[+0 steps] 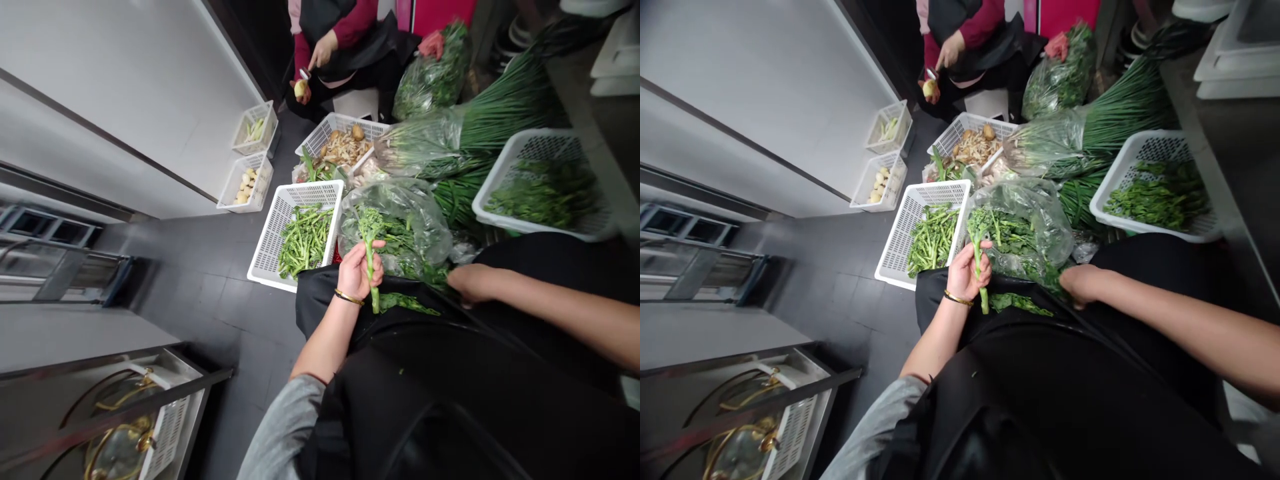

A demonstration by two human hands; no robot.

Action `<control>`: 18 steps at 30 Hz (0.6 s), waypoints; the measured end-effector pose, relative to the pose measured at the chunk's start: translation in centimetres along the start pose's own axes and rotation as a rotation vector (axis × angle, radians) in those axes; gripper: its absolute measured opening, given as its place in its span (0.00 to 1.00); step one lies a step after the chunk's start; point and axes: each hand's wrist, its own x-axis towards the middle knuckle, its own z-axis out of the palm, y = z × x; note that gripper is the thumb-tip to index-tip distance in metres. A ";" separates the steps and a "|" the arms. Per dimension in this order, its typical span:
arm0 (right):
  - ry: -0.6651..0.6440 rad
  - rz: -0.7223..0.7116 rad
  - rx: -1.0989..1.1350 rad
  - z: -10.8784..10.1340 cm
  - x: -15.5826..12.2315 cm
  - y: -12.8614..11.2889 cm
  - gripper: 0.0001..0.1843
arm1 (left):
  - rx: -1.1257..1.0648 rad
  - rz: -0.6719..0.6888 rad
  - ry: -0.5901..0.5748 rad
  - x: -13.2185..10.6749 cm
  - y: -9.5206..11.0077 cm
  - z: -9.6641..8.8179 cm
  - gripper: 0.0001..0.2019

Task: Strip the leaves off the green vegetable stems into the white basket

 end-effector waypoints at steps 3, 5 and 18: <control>-0.094 -0.003 0.116 -1.4 2.4 -2.3 0.20 | 0.067 0.036 0.019 -0.3 -0.4 1.1 0.16; -0.084 0.002 0.317 -2.1 4.4 -5.2 0.21 | 0.104 0.094 0.059 -0.4 -0.9 1.8 0.16; 0.233 -0.216 0.182 -0.1 2.4 -8.4 0.15 | 0.034 0.178 0.311 0.7 -2.2 1.8 0.19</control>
